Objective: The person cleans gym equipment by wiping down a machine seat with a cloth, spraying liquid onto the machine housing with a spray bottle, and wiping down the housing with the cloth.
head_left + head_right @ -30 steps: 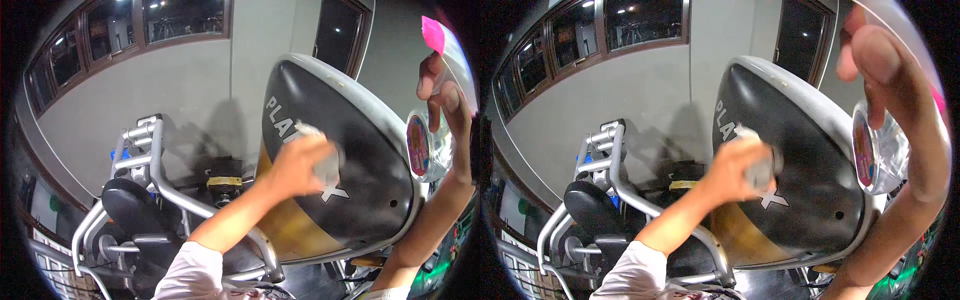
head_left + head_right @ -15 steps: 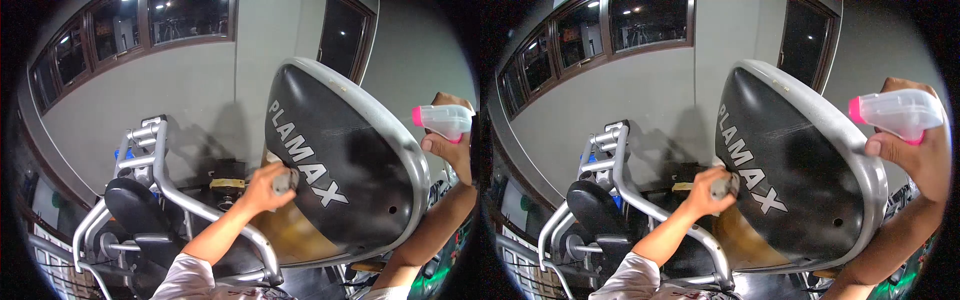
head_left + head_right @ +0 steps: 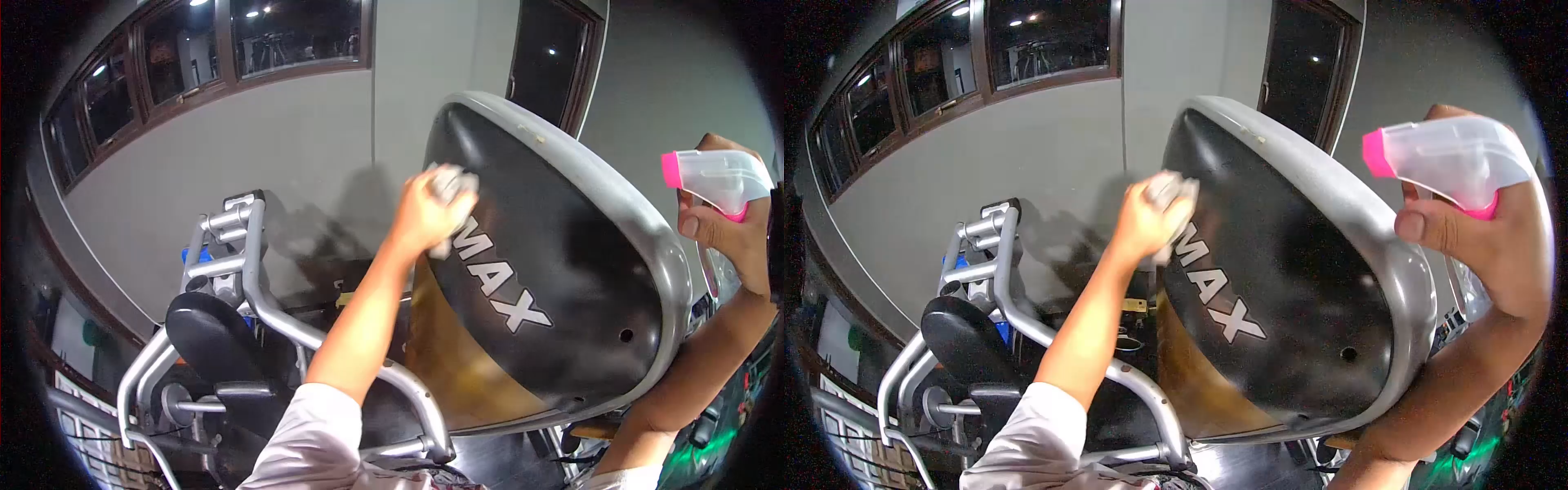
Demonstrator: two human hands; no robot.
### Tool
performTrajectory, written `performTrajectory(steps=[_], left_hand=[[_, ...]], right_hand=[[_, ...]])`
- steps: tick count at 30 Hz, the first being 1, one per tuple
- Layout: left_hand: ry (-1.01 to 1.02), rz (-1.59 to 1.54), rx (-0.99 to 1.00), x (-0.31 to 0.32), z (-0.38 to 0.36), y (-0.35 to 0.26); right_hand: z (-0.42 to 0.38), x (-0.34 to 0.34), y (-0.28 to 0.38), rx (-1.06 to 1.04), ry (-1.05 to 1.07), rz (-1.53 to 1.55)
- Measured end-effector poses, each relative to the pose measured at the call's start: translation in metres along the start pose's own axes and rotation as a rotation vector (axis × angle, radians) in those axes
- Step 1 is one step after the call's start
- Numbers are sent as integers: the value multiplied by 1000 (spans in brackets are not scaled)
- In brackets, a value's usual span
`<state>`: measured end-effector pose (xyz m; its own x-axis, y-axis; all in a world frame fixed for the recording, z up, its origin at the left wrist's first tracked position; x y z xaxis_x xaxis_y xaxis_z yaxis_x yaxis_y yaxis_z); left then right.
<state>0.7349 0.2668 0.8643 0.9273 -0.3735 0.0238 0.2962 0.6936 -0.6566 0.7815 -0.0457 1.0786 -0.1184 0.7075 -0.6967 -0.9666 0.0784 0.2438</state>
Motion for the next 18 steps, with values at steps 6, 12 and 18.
performTrajectory(steps=[6, 12, 18], left_hand=[[124, -42, 321, -27, -133, -14], [187, -150, 748, 18, -145, -114], [-5, -84, 238, 30, -8, -90]], right_hand=[[-8, 6, -12, 15, -156, 23], [-15, 10, -13, -2, -192, 41], [-23, 2, -12, -14, -210, 54]])
Point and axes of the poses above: each hand's wrist, its own z-axis towards the middle knuckle, its own x-axis out of the palm, y = z × x, the point moved 6 cm from there along z, towards the middle knuckle, and after that the axes turned 14 degrees about -y, right-handed, at the moved point
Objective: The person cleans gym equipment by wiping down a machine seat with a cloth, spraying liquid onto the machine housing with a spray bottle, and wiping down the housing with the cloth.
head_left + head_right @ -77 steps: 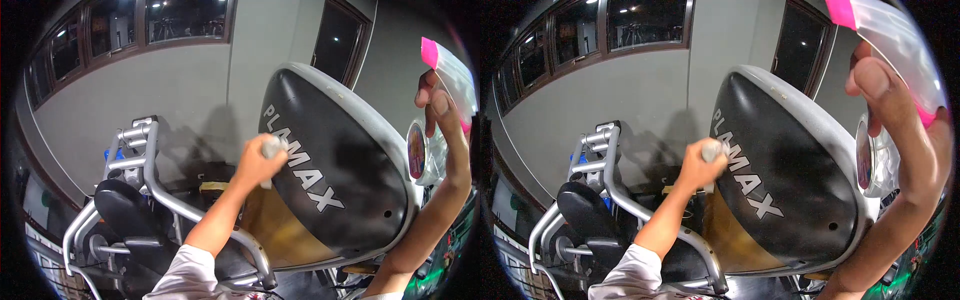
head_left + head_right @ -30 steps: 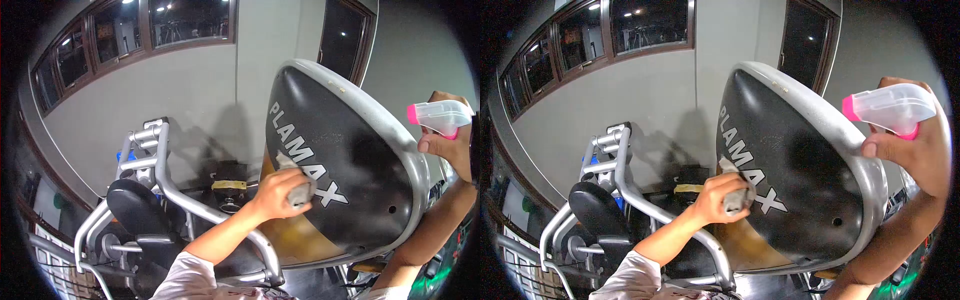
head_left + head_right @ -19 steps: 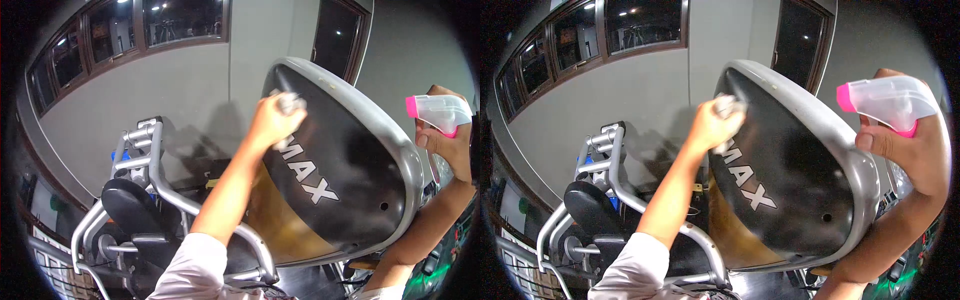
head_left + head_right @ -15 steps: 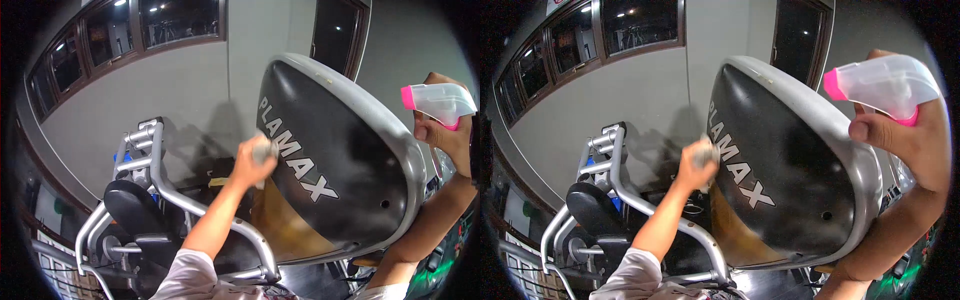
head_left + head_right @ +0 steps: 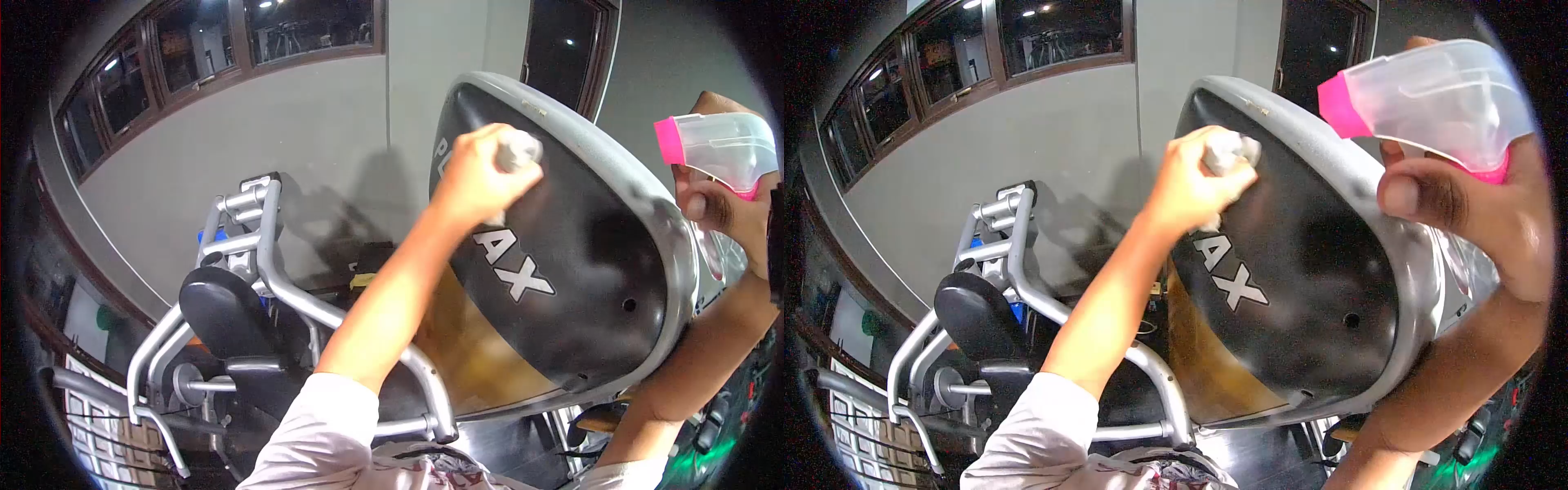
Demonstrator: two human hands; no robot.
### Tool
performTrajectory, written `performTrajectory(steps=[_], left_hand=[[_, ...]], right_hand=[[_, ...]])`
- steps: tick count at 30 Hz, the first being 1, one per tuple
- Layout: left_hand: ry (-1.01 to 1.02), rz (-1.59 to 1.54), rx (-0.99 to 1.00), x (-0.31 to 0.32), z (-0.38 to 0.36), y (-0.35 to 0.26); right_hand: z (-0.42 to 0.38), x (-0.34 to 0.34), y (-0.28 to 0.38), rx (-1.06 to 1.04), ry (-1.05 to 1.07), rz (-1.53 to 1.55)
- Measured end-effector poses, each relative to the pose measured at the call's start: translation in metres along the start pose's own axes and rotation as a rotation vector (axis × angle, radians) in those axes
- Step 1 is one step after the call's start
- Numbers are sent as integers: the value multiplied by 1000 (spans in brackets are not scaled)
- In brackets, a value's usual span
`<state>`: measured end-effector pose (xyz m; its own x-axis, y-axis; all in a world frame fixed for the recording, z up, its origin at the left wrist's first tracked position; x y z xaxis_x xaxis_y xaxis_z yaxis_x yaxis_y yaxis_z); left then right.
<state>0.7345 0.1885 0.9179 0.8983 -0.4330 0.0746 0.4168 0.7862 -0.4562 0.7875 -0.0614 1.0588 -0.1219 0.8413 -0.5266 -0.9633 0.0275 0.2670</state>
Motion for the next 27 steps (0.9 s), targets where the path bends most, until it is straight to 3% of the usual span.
performTrajectory(steps=[2, 3, 7, 9, 11, 13, 15, 16, 19, 21, 23, 25, 27], left_hand=[[-13, 131, -73, -16, -2, 26], [-73, 145, 18, -26, -11, 29], [-151, 135, -118, -55, -69, 51], [-28, 256, 13, -58, -95, 34], [54, 91, 92, -53, -130, 5], [105, 58, 404, -34, -164, -38], [237, -23, 482, -11, -172, -70], [270, -18, 429, -8, -159, -83], [139, -25, 525, -3, -123, -80], [44, 10, 483, -4, -82, -74], [-21, 17, 225, 2, -32, -36], [58, 106, -352, -5, 2, 12], [-31, 190, -440, -21, 15, 74]], right_hand=[[-1, -2, 1, -6, -26, 11], [-1, -3, 0, -8, -43, 14], [1, -5, -1, -17, -109, 30], [0, -5, -2, -22, -130, 37], [-2, -3, -2, -31, -144, 52], [-4, 0, -3, -37, -153, 66], [-4, 2, -2, -40, -156, 78], [-4, 1, 1, -44, -155, 81], [-3, 0, 4, -54, -164, 86], [-2, -3, 5, -56, -171, 83], [0, -4, 6, -57, -178, 83], [3, -5, 8, -59, -186, 81], [3, -6, 7, -58, -194, 88]])
Point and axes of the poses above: each hand's wrist, its own z-axis towards the middle knuckle, its own x-axis out of the palm, y = z × x, the point moved 6 cm from there along z, towards the middle knuckle, and after that the axes turned 14 degrees about -y, right-handed, at the moved point
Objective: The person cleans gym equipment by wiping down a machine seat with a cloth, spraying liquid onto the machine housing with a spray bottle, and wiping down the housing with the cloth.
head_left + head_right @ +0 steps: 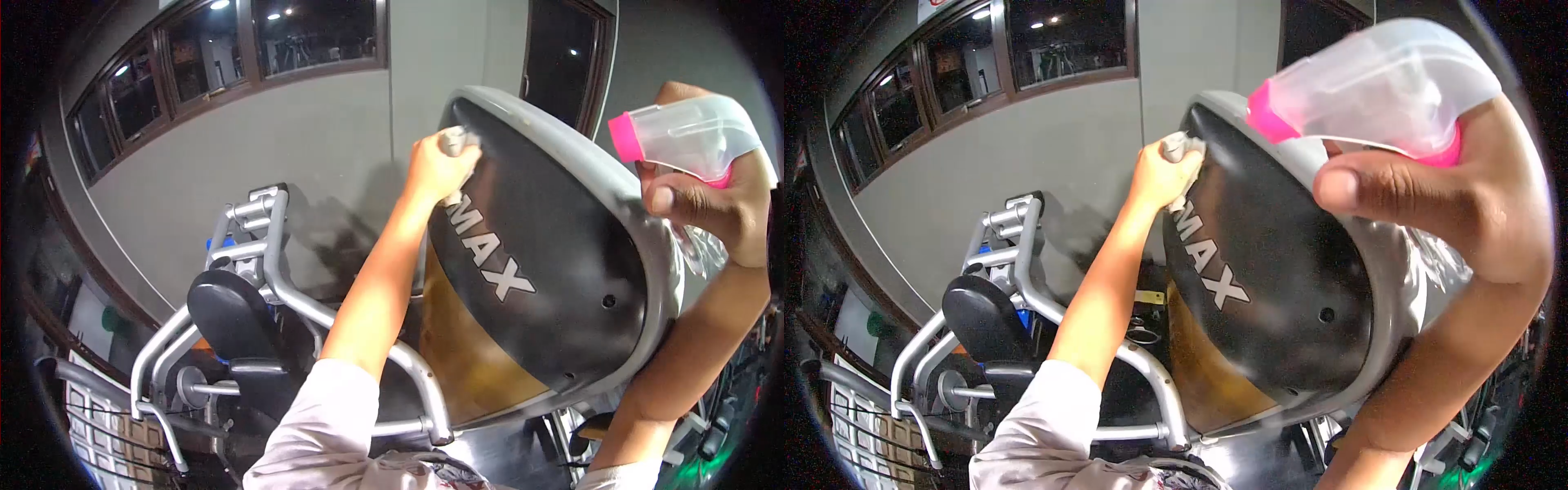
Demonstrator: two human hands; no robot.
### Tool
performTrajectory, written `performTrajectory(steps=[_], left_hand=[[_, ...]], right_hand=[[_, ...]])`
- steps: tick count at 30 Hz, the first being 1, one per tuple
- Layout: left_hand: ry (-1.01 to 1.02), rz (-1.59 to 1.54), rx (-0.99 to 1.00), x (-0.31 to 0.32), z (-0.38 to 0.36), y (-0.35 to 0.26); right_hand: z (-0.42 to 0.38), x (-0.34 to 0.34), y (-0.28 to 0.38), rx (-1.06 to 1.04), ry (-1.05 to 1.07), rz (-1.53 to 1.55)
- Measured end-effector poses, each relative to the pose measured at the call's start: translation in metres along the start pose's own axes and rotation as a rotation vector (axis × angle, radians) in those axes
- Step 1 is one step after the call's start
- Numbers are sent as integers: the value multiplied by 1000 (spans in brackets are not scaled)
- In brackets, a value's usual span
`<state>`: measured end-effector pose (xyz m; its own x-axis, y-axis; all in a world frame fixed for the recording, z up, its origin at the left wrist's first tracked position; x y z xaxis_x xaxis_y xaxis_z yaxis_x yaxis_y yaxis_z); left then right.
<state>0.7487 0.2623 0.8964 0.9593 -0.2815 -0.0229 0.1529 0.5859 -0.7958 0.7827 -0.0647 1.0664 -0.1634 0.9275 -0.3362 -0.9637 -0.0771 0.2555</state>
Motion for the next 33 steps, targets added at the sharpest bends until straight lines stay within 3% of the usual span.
performTrajectory(steps=[2, 6, 9, 12, 15, 18, 20, 22, 24, 28, 30, 31, 32, 33], left_hand=[[-126, 31, 24, -15, -7, 31], [-44, 59, 70, -34, -66, 49], [38, -85, 431, -37, -135, 24], [154, -78, 848, -29, -212, -39], [197, -67, 820, -14, -218, -64], [76, -78, 923, -5, -192, -112], [52, -120, 799, 5, -159, -128], [20, -98, 604, 10, -129, -127], [-114, -28, 554, 2, -116, -105], [-158, 41, 360, -22, -141, -53], [-210, -2, 406, -28, -174, -42], [-176, 20, 477, -29, -191, -39], [-7, -43, 455, -25, -208, -31], [9, -16, 596, -20, -230, -50]], right_hand=[[0, 0, -1, -2, 0, 2], [-1, 5, -3, -8, 8, 28], [-3, 2, -1, -25, 18, 32], [-6, 3, 1, -36, 30, 48], [-5, 4, 1, -48, 36, 66], [-2, 3, -1, -59, 26, 82], [1, 1, -2, -66, 18, 99], [7, -2, -4, -72, 7, 107], [10, -6, -4, -79, -9, 110], [18, -7, -4, -101, -30, 135], [20, -5, -5, -111, -31, 145], [19, -2, -4, -113, -35, 155], [22, -2, -5, -125, -32, 151], [21, 1, -4, -126, -37, 162]])
Point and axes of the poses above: each hand's wrist, its own z-axis towards the middle knuckle, its own x-axis out of the palm, y = z × x, the point moved 6 cm from there along z, towards the middle knuckle, and after that the axes turned 14 degrees about -y, right-handed, at the moved point
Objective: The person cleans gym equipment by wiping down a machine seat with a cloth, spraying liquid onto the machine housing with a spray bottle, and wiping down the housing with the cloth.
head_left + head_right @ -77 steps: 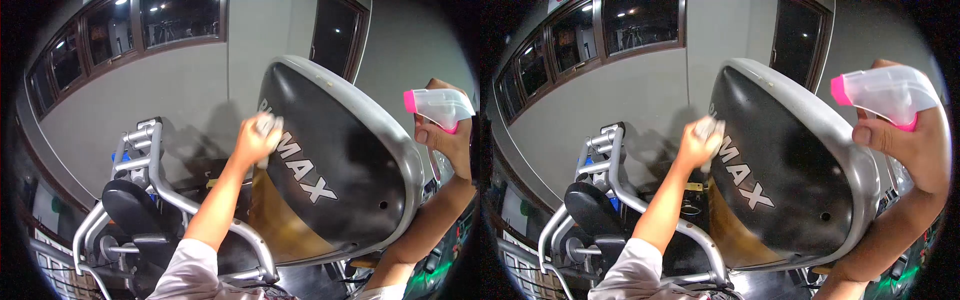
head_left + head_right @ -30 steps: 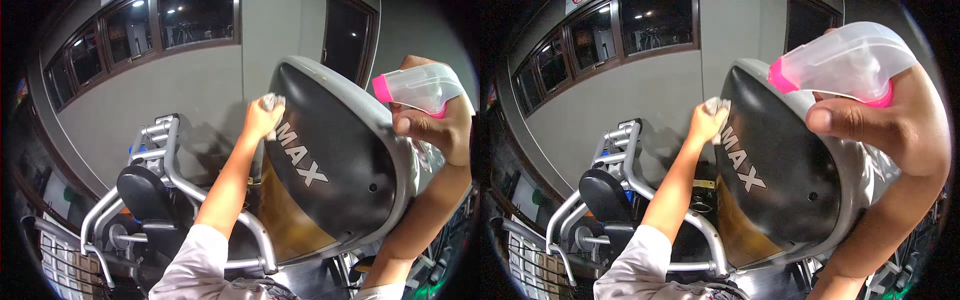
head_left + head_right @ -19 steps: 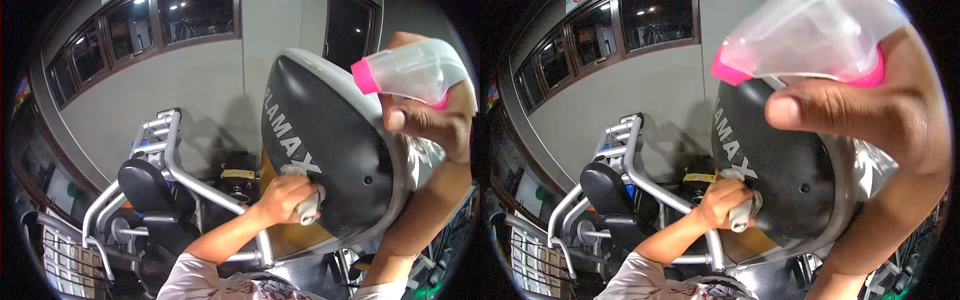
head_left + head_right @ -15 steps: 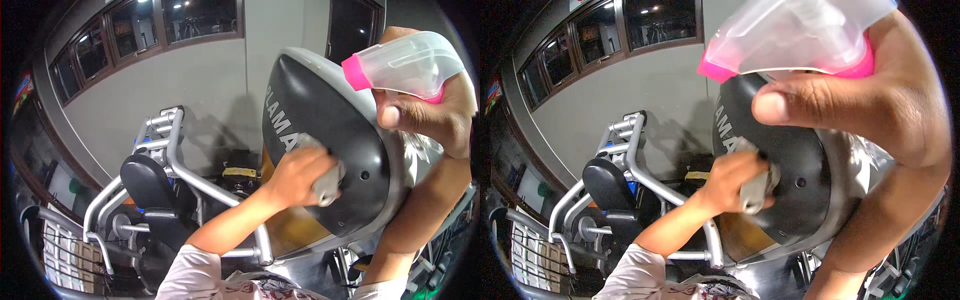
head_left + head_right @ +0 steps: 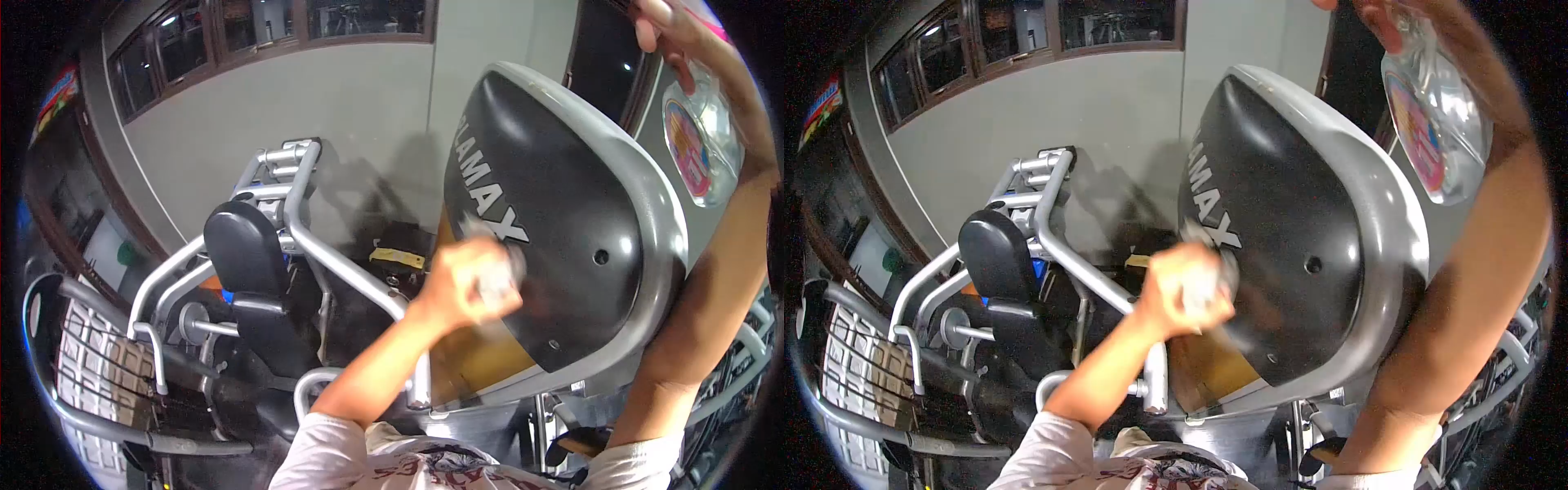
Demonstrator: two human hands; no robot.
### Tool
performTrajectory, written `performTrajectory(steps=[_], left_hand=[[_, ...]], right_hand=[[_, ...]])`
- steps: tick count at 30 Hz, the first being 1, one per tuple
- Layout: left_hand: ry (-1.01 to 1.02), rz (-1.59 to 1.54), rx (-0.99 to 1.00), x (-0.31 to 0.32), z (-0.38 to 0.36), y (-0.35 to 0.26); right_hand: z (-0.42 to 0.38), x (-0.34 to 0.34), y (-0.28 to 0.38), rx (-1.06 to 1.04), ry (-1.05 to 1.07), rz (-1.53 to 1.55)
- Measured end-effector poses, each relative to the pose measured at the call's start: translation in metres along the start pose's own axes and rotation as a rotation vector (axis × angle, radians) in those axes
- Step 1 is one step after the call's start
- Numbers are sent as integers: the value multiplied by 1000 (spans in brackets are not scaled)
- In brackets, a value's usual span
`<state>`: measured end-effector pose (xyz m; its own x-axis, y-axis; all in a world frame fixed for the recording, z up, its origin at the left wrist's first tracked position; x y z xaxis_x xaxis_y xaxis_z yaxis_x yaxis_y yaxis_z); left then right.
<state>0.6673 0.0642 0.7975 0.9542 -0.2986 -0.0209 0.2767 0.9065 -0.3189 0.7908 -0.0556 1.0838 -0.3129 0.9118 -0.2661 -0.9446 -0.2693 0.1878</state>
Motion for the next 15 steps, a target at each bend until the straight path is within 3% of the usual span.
performTrajectory(steps=[2, 5, 8, 9, 11, 12, 13, 15], left_hand=[[-71, -54, 235, 16, -7, -56], [-93, -7, 284, 31, 8, -84], [-97, 6, 282, 34, 54, -73], [-122, 0, 248, 35, 74, -57], [-147, 71, -166, 31, 116, -25], [-203, 9, -274, 30, 123, 1], [-155, 83, -338, 26, 125, 14], [-140, 127, -275, 18, 107, 14]], right_hand=[[-1, 1, -3, -15, 6, 14], [-2, 7, -5, -15, 11, 35], [-2, 5, -7, -17, 8, 43], [-3, 2, -8, -19, 13, 41], [-4, 3, -9, -18, 18, 38], [-5, 3, -9, -17, 18, 38], [-5, 3, -10, -18, 18, 38], [-8, 1, -10, -17, 20, 44]])
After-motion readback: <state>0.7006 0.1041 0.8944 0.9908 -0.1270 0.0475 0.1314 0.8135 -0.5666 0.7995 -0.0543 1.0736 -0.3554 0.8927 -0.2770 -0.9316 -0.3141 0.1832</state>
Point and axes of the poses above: each hand's wrist, its own z-axis towards the middle knuckle, its own x-axis out of the palm, y = z × x, the point moved 6 cm from there along z, towards the middle knuckle, and after that the axes turned 14 degrees about -y, right-handed, at the moved point
